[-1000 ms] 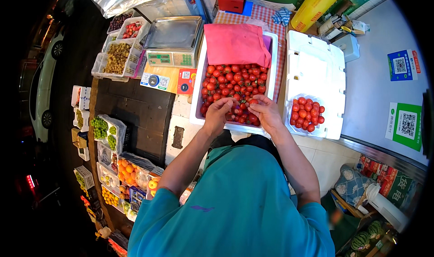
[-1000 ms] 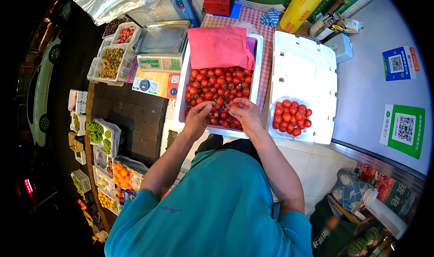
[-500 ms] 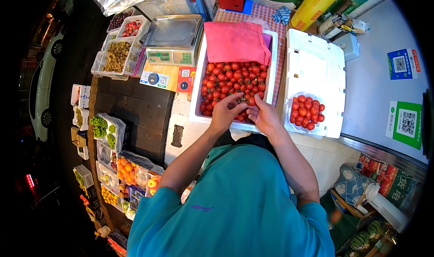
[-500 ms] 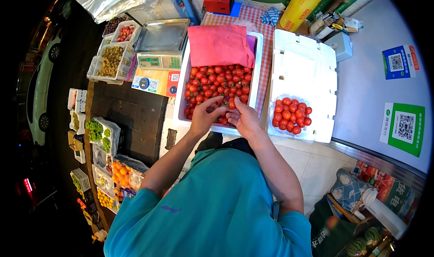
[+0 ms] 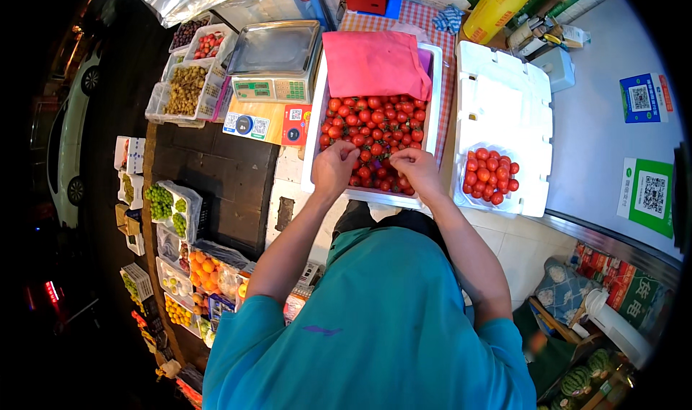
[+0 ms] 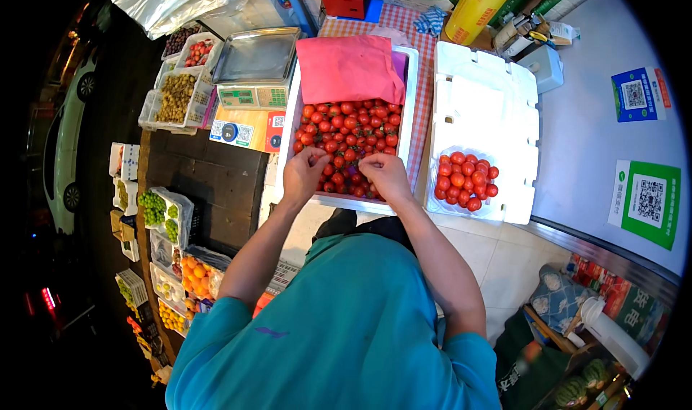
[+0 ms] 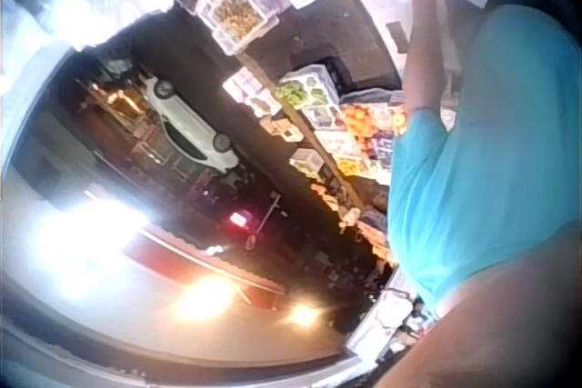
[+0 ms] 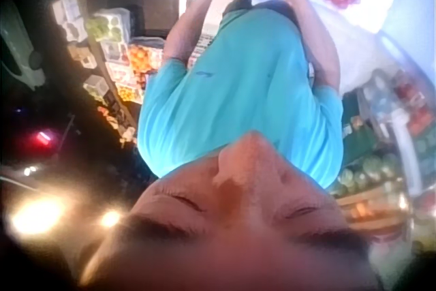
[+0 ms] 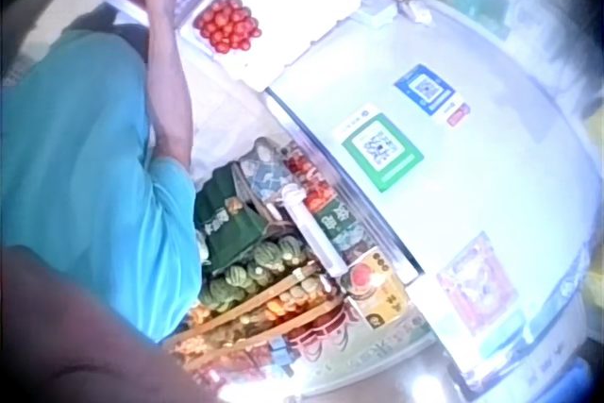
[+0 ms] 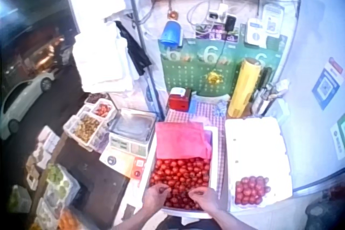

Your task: The person picks strawberries from a large white bin and places them into a smaller white container. The person handles the strawberries by hand, moving them one by one or in small groups from the source bin to the destination container.

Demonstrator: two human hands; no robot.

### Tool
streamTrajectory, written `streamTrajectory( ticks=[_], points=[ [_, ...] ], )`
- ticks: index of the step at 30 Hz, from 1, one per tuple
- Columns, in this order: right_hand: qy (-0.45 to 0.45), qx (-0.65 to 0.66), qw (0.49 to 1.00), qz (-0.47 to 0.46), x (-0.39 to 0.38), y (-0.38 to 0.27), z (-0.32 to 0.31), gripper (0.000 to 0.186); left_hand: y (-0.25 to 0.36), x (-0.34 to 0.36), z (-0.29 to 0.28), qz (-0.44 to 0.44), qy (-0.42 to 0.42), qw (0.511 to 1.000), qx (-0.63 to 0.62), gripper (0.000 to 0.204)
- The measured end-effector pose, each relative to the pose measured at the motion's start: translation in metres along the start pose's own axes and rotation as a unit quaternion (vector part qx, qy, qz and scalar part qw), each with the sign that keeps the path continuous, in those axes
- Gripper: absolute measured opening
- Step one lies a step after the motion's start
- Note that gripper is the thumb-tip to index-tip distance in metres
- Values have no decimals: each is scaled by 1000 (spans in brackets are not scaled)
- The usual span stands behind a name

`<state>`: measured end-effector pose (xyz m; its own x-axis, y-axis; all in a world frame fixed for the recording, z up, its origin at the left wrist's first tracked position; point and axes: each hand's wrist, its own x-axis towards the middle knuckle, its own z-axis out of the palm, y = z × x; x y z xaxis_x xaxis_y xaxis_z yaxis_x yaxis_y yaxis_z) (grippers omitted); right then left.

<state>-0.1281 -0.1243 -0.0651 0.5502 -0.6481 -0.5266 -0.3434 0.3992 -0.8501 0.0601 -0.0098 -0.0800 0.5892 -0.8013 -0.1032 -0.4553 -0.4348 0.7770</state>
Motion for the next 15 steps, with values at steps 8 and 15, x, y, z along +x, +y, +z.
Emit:
streamTrajectory(
  ticks=[8,15],
  points=[
    [-43,-581,798,-155,20,23,24,14,-14,8,10,239,-266,878,318,28],
    [-75,-625,751,-201,26,22,32,23,-1,12,-15,61,-258,963,-45,20]
  ],
)
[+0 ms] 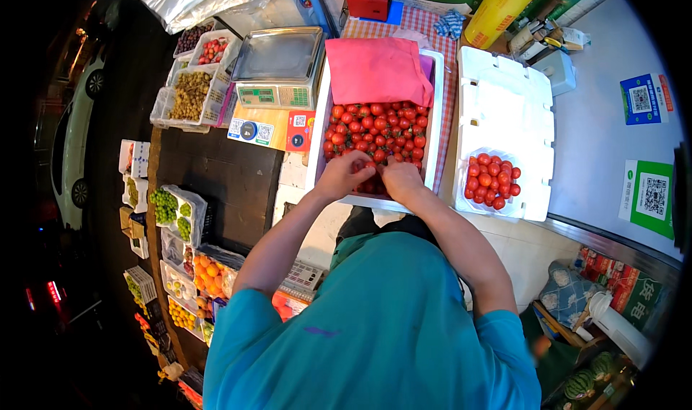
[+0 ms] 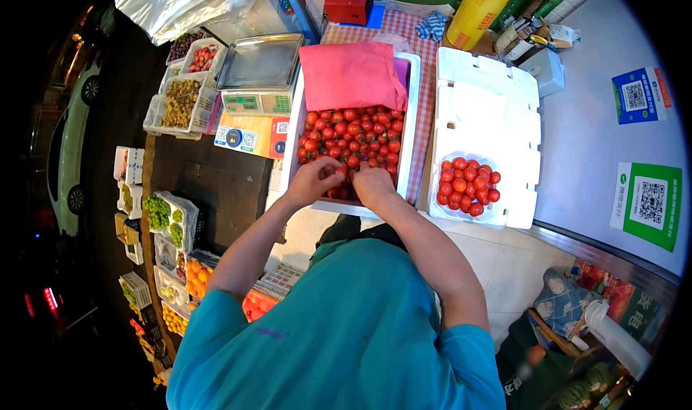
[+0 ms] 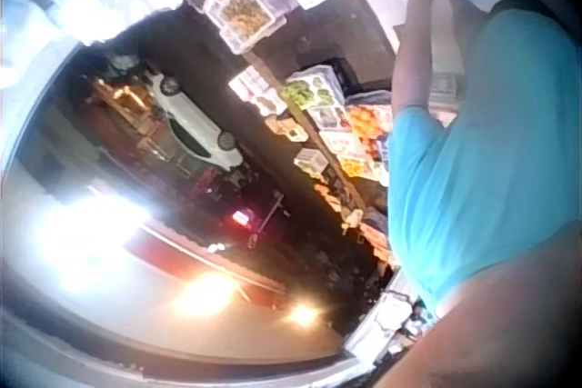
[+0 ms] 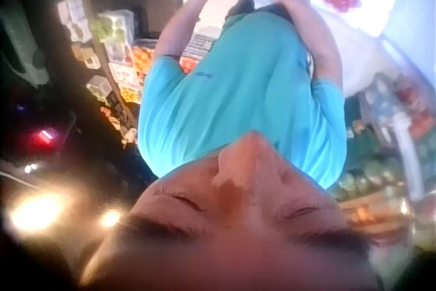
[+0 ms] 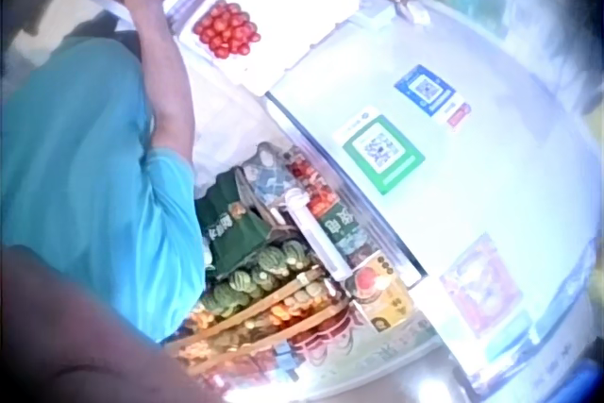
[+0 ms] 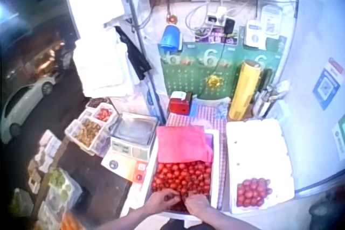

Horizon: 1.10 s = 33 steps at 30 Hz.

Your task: The person picks strawberries from a large white bin and places them into a smaller white container. The person handles the strawberries by hand, moving them one by one or in small groups from the source bin to the destination container.

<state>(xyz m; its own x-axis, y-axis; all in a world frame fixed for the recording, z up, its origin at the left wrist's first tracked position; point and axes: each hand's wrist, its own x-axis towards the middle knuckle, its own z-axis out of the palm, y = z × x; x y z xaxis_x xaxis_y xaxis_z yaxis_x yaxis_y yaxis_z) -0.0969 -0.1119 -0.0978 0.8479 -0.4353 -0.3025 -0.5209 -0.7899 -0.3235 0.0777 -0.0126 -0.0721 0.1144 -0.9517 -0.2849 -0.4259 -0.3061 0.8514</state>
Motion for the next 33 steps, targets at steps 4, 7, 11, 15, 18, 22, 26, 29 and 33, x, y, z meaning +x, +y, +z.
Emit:
streamTrajectory(
  ticks=[4,7,11,15,18,22,26,29,33],
  points=[
    [-16,-2,999,-34,6,9,7,23,1,-20,-10,-101,23,934,-343,25],
    [-10,43,999,-18,8,14,1,22,12,-26,-11,-63,29,916,-395,26],
    [147,176,973,-3,-1,21,-8,25,29,-28,-11,-107,51,821,-559,22],
    [-31,739,664,110,-14,7,-56,25,-14,-23,9,-82,58,862,-497,24],
    [-85,818,557,121,-20,12,-56,22,20,-22,16,-59,87,903,-417,25],
    [-75,854,497,135,-25,6,-55,21,42,-19,20,-2,112,950,-291,32],
    [-58,863,483,136,-27,2,-57,20,49,-14,26,-32,115,924,-363,31],
    [-58,850,508,123,-28,4,-55,20,52,-12,24,-92,101,904,-404,30],
    [-77,848,511,117,-31,6,-44,23,35,-4,29,-99,103,902,-408,30]
  ],
)
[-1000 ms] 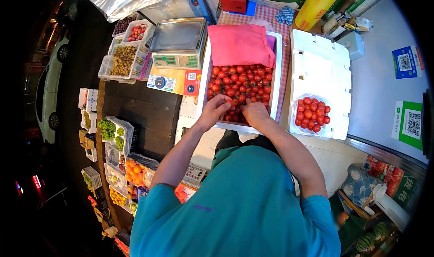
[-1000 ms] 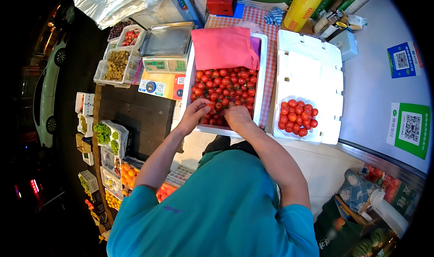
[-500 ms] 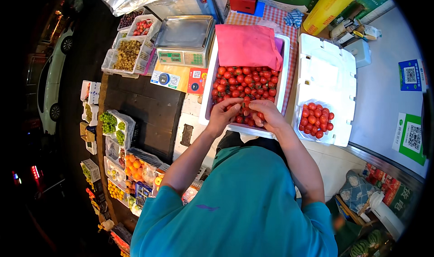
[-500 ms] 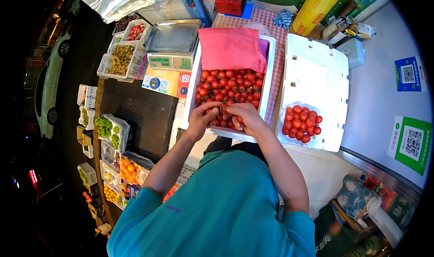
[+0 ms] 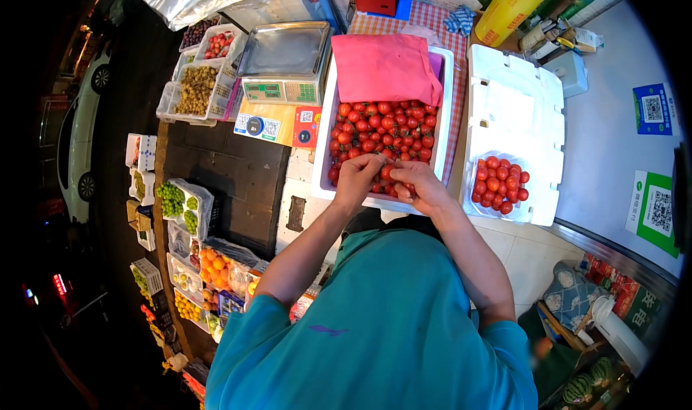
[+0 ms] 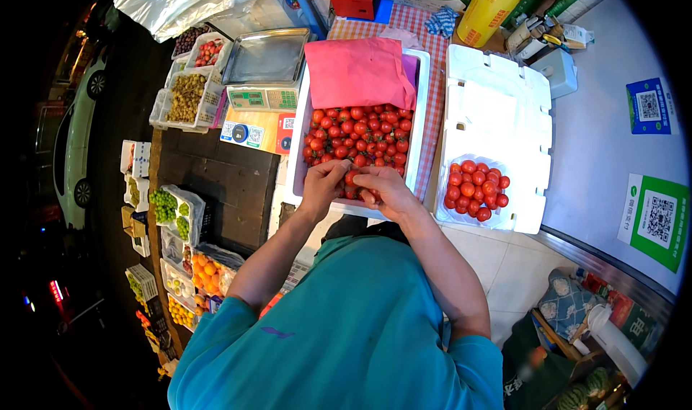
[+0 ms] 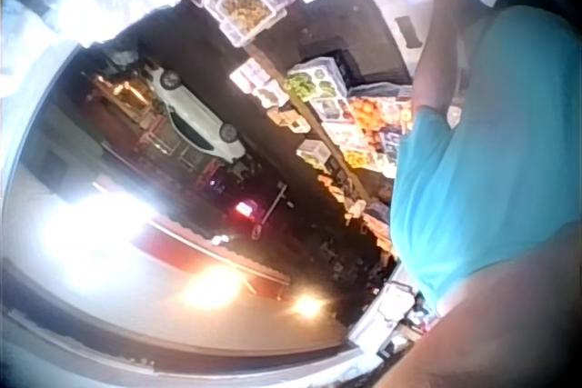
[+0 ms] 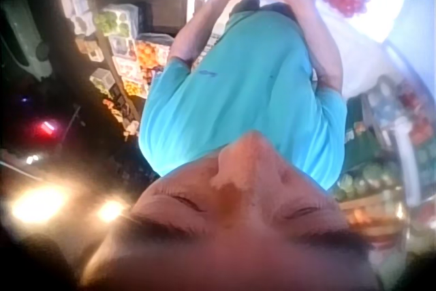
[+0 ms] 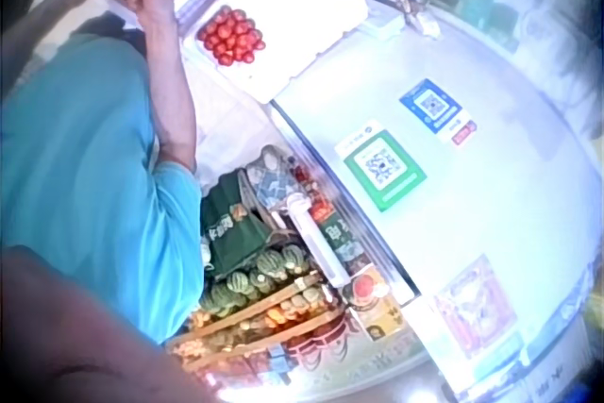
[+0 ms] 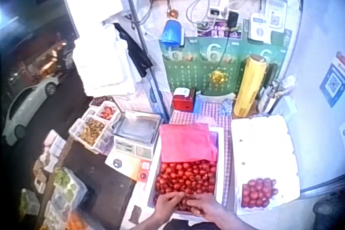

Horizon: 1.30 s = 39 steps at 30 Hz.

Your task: The person picks strawberries from a large white bin and places them into a smaller white container. The person handles the strawberries by hand, moving them one by one or in small groups from the source bin to the destination container.

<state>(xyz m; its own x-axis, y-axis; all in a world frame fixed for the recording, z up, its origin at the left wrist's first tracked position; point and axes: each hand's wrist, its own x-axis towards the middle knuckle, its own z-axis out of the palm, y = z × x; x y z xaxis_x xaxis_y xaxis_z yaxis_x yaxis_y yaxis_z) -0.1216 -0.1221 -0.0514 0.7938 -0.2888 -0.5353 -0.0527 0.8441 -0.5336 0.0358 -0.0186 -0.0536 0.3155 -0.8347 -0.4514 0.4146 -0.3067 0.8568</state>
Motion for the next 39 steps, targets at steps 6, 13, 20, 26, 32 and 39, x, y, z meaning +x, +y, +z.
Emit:
streamTrajectory(
  ticks=[6,13,20,26,32,39],
  points=[
    [-11,165,986,34,-3,1,-9,29,9,-11,14,38,34,999,-11,22],
    [-8,151,988,18,-7,1,0,23,4,-10,11,104,91,988,66,13],
    [-8,110,993,-33,-6,4,3,33,8,-12,16,141,111,979,96,13],
    [-13,128,991,-46,-10,-4,9,41,15,-14,7,127,139,974,129,17],
    [9,83,993,-81,-8,-2,8,43,21,-14,1,277,138,899,309,19],
    [34,26,993,-111,-6,0,10,45,37,-27,11,268,113,867,405,21]
  ],
)
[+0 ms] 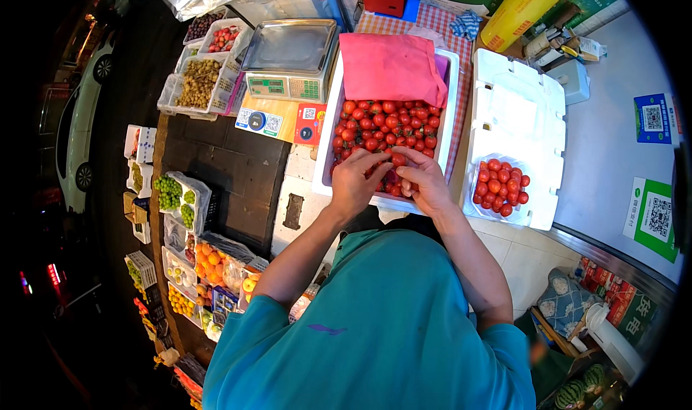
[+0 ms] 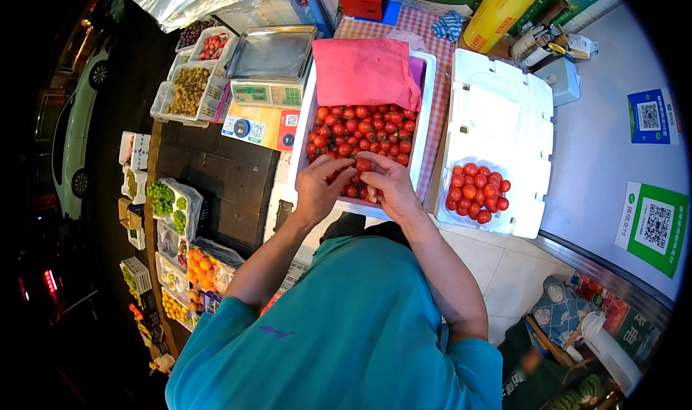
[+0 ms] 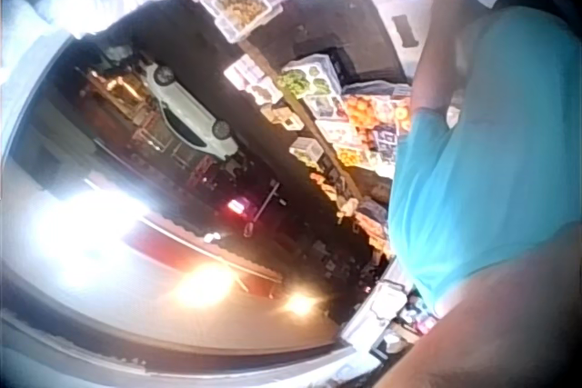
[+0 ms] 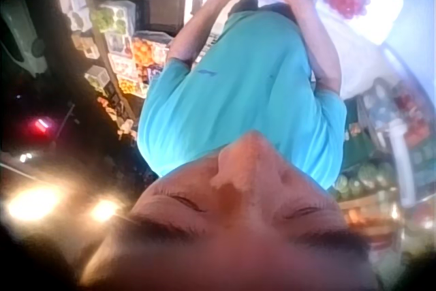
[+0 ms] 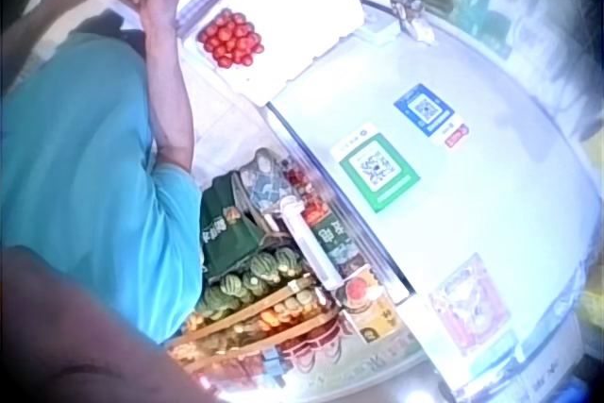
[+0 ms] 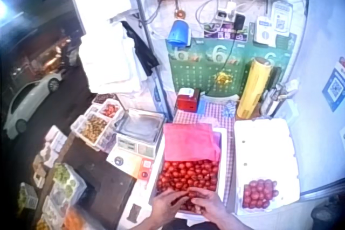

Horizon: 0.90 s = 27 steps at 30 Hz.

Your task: The person picks strawberries from a large white bin and places them into a smaller white container. The person handles the strawberries by hand, moving them one by one or in small groups from the source bin to the destination container.

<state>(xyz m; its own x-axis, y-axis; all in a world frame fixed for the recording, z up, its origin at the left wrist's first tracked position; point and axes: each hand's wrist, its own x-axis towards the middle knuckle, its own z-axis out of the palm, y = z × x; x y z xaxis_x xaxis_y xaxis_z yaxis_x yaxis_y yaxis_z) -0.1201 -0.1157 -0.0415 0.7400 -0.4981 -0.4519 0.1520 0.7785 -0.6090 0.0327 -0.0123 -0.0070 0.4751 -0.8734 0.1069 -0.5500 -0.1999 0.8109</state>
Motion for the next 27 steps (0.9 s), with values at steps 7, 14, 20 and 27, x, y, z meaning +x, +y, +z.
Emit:
streamTrajectory(
  ticks=[7,14,20,27],
  points=[
    [23,-64,998,-17,-2,2,3,43,-6,-3,4,56,6,998,32,14],
    [2,-23,1000,4,-5,6,3,39,-10,-4,7,19,36,999,-3,12],
    [-6,106,994,41,-11,-5,3,38,-29,-6,2,-118,20,992,28,17],
    [110,-297,949,-12,3,-12,-31,18,-70,-15,-6,-57,-27,986,153,26]
  ],
)
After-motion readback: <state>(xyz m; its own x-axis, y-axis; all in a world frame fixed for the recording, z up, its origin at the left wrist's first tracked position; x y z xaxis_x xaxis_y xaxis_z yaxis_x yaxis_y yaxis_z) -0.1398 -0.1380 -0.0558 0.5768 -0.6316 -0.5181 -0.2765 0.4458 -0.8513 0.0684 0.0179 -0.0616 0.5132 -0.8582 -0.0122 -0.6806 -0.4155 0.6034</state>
